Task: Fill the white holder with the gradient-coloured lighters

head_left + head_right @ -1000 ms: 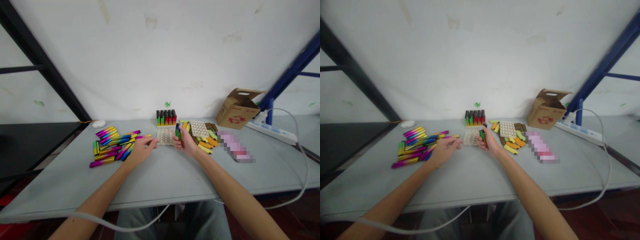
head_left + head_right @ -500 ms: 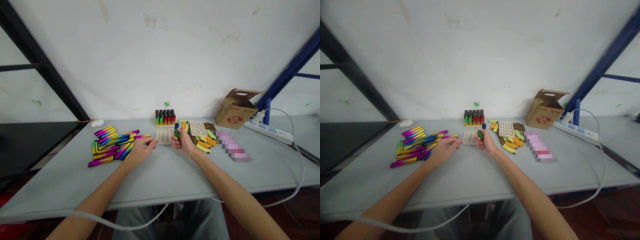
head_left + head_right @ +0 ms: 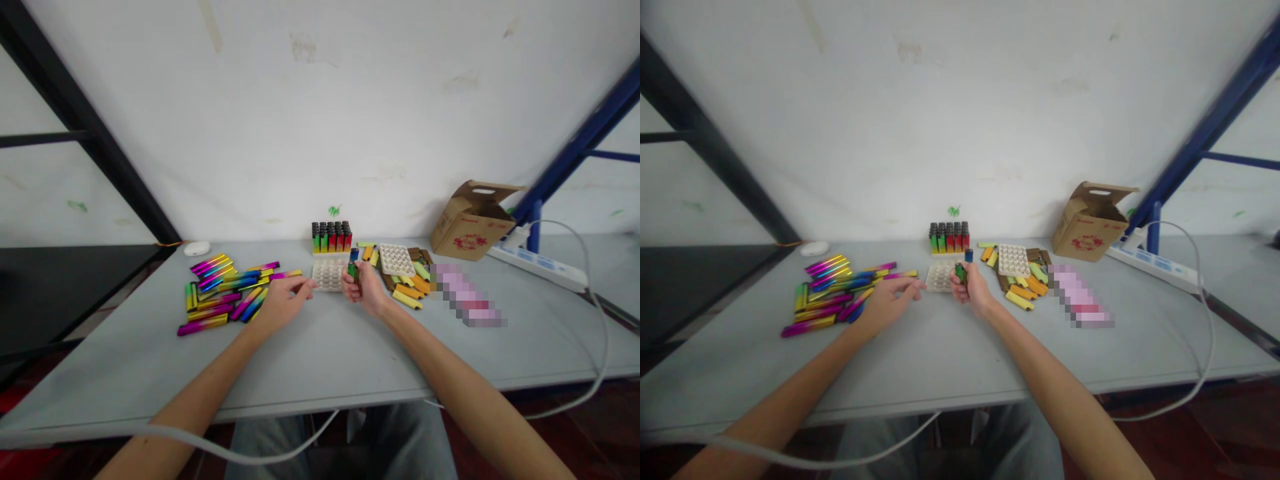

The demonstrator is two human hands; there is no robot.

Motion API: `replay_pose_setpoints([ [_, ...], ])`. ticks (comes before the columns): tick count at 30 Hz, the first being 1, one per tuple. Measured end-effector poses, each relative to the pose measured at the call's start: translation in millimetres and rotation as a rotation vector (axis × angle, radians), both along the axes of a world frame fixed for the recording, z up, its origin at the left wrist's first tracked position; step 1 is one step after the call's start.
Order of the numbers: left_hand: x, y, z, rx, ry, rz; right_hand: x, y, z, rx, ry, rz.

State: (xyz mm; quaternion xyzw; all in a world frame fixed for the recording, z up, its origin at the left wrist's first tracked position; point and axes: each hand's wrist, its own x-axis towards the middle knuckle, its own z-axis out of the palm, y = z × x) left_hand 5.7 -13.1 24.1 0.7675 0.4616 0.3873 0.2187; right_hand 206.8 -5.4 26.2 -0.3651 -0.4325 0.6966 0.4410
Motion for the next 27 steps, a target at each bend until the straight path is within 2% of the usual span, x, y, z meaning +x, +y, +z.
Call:
replay_pose_setpoints([
  [9,-0.3,-0.3,0.3,-0.005,0.004,-0.002,-0.5,0.0,-1.8,0.025,0.013,0.033],
  [19,-1.7,0.3,-1.2,0.006,0.021,0.007,-2.8,-3.2,4.8,-0.016,0.003,0.046],
  [27,-2.5,1.3,-1.9,0.008,0.037,0.016,3.8,-8.0,12.8,0.105,0.167,0.135],
])
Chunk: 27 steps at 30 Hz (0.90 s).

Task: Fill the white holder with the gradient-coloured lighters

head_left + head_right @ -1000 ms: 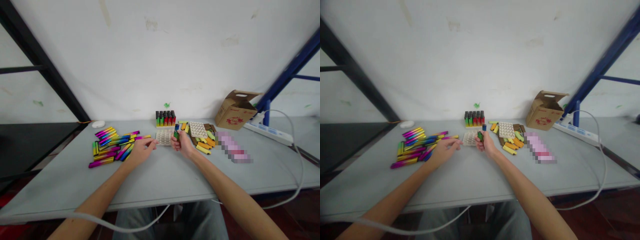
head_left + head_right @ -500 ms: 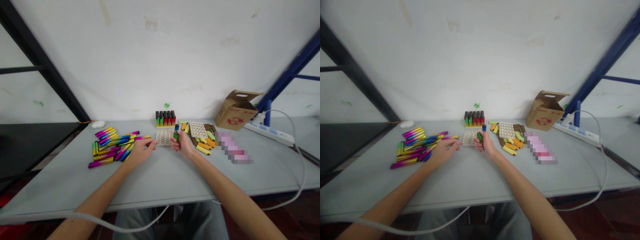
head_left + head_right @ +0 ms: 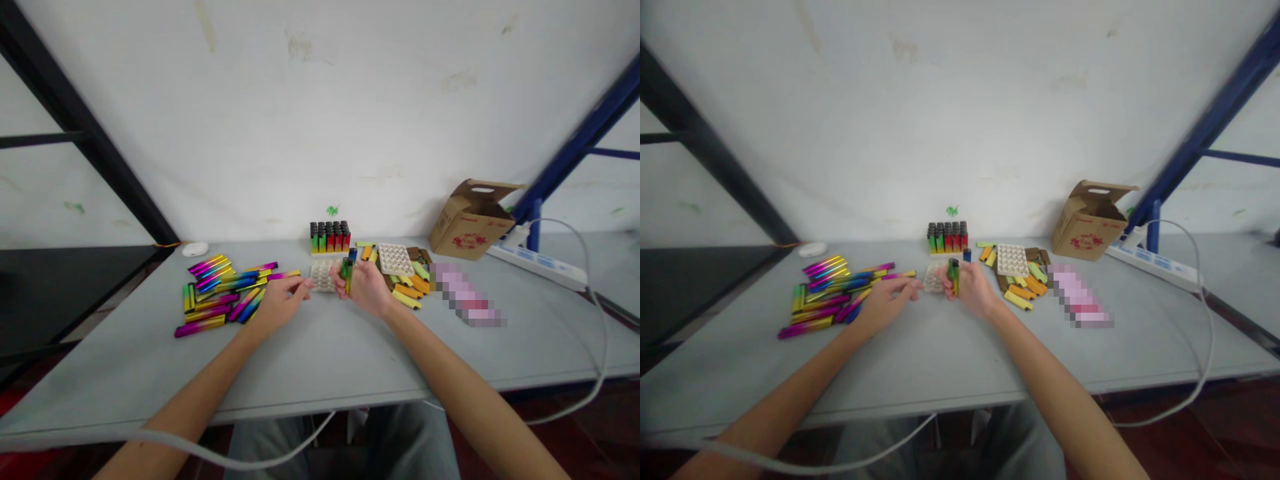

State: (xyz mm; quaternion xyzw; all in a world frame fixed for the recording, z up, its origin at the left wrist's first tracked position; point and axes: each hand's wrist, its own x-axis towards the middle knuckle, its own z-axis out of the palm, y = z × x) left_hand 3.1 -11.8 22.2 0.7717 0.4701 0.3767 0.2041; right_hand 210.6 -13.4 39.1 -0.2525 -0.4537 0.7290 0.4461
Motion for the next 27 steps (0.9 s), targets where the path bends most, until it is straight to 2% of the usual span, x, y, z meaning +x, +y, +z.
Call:
replay_pose_setpoints([
  [2,-0.1,-0.3,0.3,-0.004,-0.002,0.002,1.6,-0.2,2.9,0.025,-0.007,-0.04],
  [6,0.3,-0.8,1.7,-0.021,-0.029,-0.007,6.4,2.2,4.9,0.104,-0.11,-0.214],
  [11,0.3,-0.5,1.6,-0.041,-0.021,0.01,22.9,12.3,1.3,0.376,-0.308,-0.413],
  [13,-0.1,-0.2,0.0,0.002,0.007,0.01,30.1,17.3,-1.3,0.462,-0.416,-0.514],
  [15,-0.6,0.0,-2.6,0.113,0.06,-0.015,35.3,21.5,-4.4,0.503,-0.505,-0.609],
  [19,-0.8,-0.8,-8.9,0.312,0.226,-0.125,39.1,25.9,-10.7,0.55,-0.646,-0.629],
  [23,-0.8,-1.9,-13.8,0.304,0.314,-0.179,40.4,26.5,-15.1,0.602,-0.83,-0.678],
  [27,-0.8,-1.8,-17.3,0.277,0.359,-0.205,42.6,27.4,-18.1,0.624,-0.891,-0.704],
])
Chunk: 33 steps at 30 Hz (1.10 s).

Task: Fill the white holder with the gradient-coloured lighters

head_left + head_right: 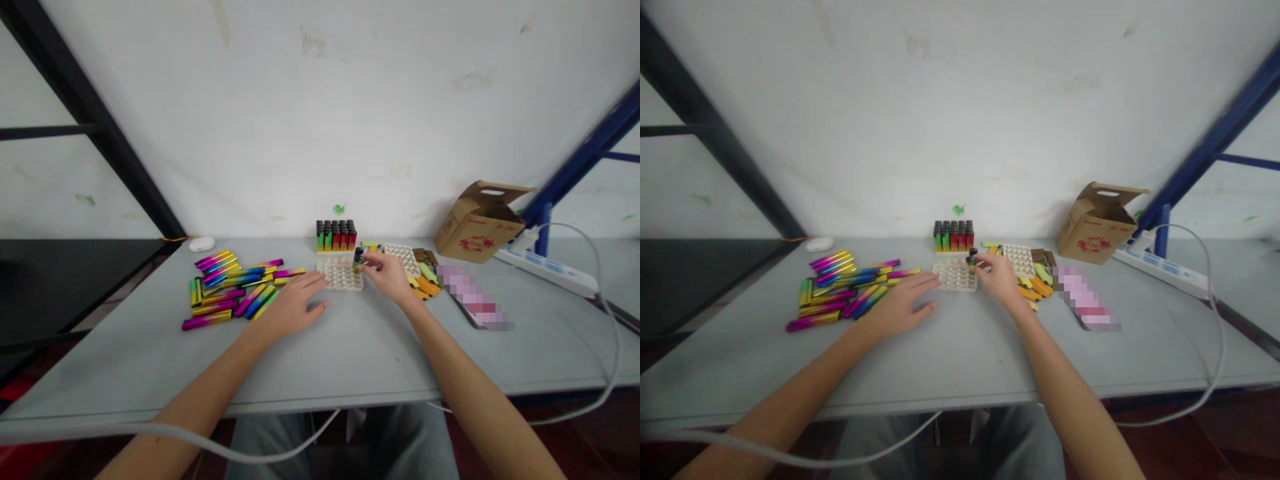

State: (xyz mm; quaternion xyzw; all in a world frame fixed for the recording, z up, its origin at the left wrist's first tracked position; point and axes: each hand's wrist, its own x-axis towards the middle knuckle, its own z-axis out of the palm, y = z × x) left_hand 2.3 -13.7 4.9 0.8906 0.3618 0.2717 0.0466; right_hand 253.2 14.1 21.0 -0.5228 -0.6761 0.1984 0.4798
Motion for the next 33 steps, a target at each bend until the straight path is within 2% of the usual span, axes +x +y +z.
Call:
replay_pose_setpoints([
  [8,1.7,0.7,-0.8,-0.072,0.069,-0.035,-0.5,4.2,-5.0,-0.041,0.023,0.046],
  [11,1.3,1.0,-0.8,-0.071,0.069,-0.036,-1.0,4.8,-5.3,-0.05,-0.033,0.038],
  [15,0.7,1.5,-0.8,-0.066,0.081,-0.04,-2.2,2.3,-4.2,-0.051,-0.179,-0.047],
  [22,-0.9,2.5,-1.4,-0.066,0.075,-0.04,-4.4,-5.6,-3.4,-0.081,-0.364,-0.321],
  [25,-1.1,3.5,-2.5,-0.04,0.081,-0.041,-4.1,-6.9,-2.4,0.075,-0.358,-0.318],
  [29,-0.8,3.6,-2.4,-0.004,0.107,-0.046,-4.7,-5.0,-4.6,0.351,-0.449,-0.216],
  [33,-1.3,3.3,-2.5,0.004,0.11,-0.04,-5.8,-2.5,-8.6,0.39,-0.532,-0.141],
])
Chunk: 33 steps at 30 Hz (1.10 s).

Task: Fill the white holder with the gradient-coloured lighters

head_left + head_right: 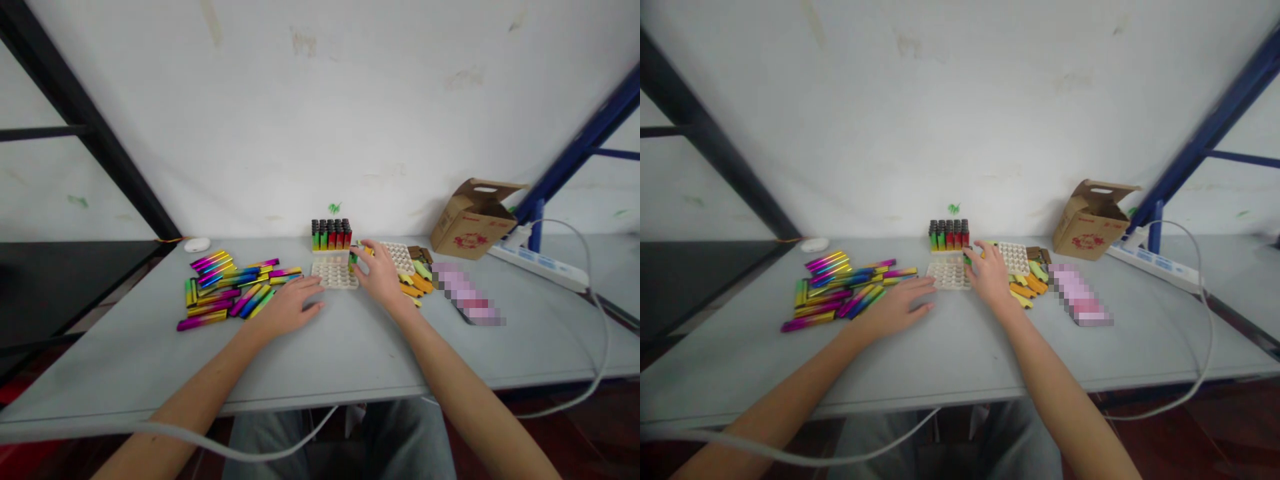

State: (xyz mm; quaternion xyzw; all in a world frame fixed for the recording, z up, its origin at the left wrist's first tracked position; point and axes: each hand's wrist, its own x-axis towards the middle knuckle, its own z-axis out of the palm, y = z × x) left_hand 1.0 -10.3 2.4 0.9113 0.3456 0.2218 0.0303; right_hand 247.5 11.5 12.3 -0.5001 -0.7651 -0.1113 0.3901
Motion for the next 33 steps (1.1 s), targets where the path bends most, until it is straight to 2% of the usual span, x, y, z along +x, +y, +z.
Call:
replay_pose_setpoints([
  [9,-0.2,-1.3,-1.4,0.011,-0.02,-0.001,-1.9,-1.7,-0.5,-0.028,0.012,0.01],
  [12,-0.3,-1.7,-1.5,0.019,-0.028,-0.002,-8.6,-6.4,0.7,0.012,0.044,0.023],
  [15,-0.8,-1.8,-0.7,0.016,-0.031,-0.017,-19.5,-15.9,3.7,0.024,0.057,0.142],
  [18,-1.4,-1.4,-0.3,0.002,-0.044,-0.042,-28.8,-25.6,4.5,-0.153,-0.04,0.364],
  [20,-1.7,-0.9,-0.6,-0.001,-0.051,-0.047,-31.6,-28.8,2.3,-0.241,-0.123,0.433],
  [23,-2.1,-0.2,-2.2,0.01,-0.055,-0.041,-30.7,-27.4,-3.9,-0.3,-0.196,0.428],
  [28,-2.4,1.3,-5.5,0.02,-0.094,-0.048,-26.5,-19.6,-13.7,-0.323,-0.179,0.416],
  [33,-4.1,4.4,3.9,-0.018,-0.222,0.002,-25.7,-15.3,-20.4,-0.306,-0.187,0.416],
])
